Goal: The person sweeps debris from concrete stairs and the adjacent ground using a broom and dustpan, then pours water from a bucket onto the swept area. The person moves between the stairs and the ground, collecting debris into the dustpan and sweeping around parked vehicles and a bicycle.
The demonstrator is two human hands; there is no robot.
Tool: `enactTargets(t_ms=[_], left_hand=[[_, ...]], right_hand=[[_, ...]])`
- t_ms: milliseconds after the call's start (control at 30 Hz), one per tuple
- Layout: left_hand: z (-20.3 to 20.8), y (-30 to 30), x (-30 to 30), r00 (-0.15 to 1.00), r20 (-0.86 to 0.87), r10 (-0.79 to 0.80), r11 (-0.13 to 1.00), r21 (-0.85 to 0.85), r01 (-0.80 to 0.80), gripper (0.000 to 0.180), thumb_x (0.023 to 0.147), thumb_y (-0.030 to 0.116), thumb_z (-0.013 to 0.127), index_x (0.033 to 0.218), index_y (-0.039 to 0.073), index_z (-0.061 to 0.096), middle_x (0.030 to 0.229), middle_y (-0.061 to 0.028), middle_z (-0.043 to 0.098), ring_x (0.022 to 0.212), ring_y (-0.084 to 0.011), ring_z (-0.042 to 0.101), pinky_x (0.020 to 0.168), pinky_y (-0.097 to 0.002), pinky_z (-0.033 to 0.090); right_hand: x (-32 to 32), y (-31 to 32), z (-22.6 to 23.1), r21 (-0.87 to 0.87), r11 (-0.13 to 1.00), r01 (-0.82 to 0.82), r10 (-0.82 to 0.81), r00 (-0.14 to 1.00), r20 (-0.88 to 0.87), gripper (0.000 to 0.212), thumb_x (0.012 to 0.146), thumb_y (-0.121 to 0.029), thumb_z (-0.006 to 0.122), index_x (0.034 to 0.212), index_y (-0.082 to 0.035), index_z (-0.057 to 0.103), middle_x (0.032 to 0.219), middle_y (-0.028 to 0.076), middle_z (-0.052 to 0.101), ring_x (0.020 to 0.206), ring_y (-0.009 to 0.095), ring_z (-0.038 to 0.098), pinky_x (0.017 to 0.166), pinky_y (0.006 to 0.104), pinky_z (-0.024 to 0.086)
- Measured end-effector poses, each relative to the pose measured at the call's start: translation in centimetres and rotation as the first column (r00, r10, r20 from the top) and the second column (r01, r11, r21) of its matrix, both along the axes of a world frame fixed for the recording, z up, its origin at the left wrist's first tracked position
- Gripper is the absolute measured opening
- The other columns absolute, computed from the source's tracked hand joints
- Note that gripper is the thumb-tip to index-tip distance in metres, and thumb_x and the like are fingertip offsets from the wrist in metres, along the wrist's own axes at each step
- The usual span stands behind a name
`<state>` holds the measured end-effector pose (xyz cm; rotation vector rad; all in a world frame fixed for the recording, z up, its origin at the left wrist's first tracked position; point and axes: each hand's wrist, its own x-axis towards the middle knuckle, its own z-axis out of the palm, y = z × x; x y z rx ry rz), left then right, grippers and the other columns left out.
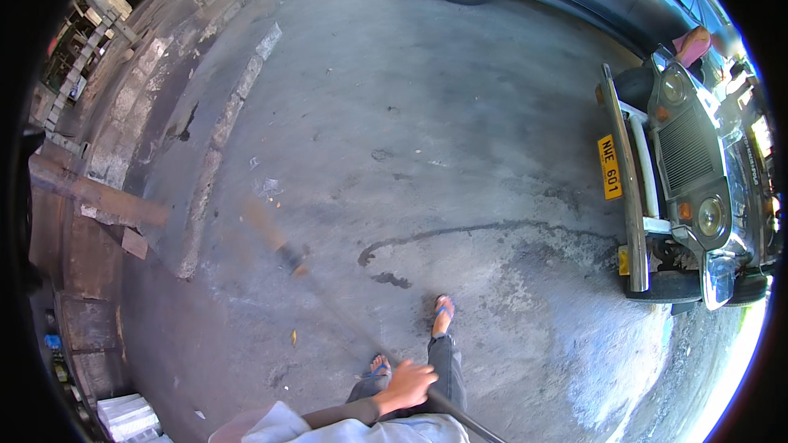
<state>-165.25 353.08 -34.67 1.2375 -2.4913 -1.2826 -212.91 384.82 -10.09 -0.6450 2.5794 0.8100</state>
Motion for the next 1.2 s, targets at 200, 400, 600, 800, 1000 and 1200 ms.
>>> enactTargets(t_ms=[200,400,600,800,1000,1200], left_hand=[[-8.4,-20.5,-21.3,0.964,-0.207,-0.168,0.878,-0.476,0.051,0.012,0.080,0.018,0.065,0.069,0.015,0.068,0.085,-0.0018,0.061,0.102,-0.0223,0.058,0.095,-0.0423,0.042],[-18.2,-31.0,-26.8,0.974,-0.175,0.147,0.955,-0.230,-0.186,0.004,0.081,0.015,0.065,0.078,0.015,0.068,0.089,-0.0006,0.060,0.110,-0.0215,0.055,0.097,-0.0502,0.042],[-26.4,-13.6,-5.6,0.854,0.062,0.516,0.856,-0.005,-0.517,0.028,0.072,0.007,0.070,0.100,0.012,0.068,0.107,-0.0092,0.063,0.118,-0.0356,0.055,0.087,-0.0505,0.046],[-19.3,-3.1,11.9,0.577,0.816,0.012,0.795,0.342,-0.500,0.032,0.074,0.034,0.072,0.103,0.022,0.075,0.106,-0.0062,0.074,0.107,-0.0282,0.067,0.091,-0.0674,0.039],[-8.1,-10.0,-0.1,0.752,0.659,0.034,0.885,0.330,-0.329,0.035,0.071,0.032,0.073,0.102,0.016,0.073,0.105,-0.0088,0.072,0.112,-0.0278,0.066,0.096,-0.0557,0.040],[-4.4,-30.5,-17.4,0.997,0.070,0.018,0.981,-0.192,-0.004,0.017,0.069,0.017,0.073,0.085,0.013,0.068,0.091,-0.0048,0.062,0.102,-0.0253,0.058,0.094,-0.0453,0.041]], right_hand=[[7.8,2.0,-8.6,-0.071,0.932,0.354,-0.360,0.927,-0.103,0.038,0.100,-0.039,0.059,0.122,-0.010,0.070,0.107,0.015,0.071,0.100,0.028,0.066,0.083,0.0385,0.054],[0.1,-19.0,-8.7,0.104,0.947,-0.305,0.319,0.934,-0.162,0.047,0.099,-0.049,0.056,0.106,-0.006,0.074,0.090,0.015,0.073,0.078,0.024,0.069,0.061,0.0397,0.054],[0.4,-40.8,-11.1,0.127,0.852,-0.507,0.459,0.842,0.282,0.073,0.098,-0.067,0.041,0.069,-0.011,0.076,0.060,0.016,0.067,0.057,0.036,0.067,0.054,0.0485,0.051],[7.4,-51.9,-24.0,-0.348,0.477,-0.807,0.868,0.369,0.333,0.058,0.093,-0.059,0.057,0.062,-0.012,0.071,0.060,0.016,0.066,0.055,0.037,0.066,0.054,0.0488,0.052],[-12.2,-44.9,-18.0,-0.089,0.734,-0.673,0.644,0.649,0.404,0.059,0.094,-0.062,0.051,0.070,-0.013,0.075,0.069,0.016,0.070,0.064,0.038,0.068,0.060,0.0506,0.052],[-14.3,-20.6,-9.0,-0.025,0.998,0.057,-0.048,0.959,0.278,0.070,0.095,-0.068,0.045,0.094,-0.005,0.077,0.099,0.022,0.073,0.097,0.042,0.067,0.087,0.0525,0.051]])
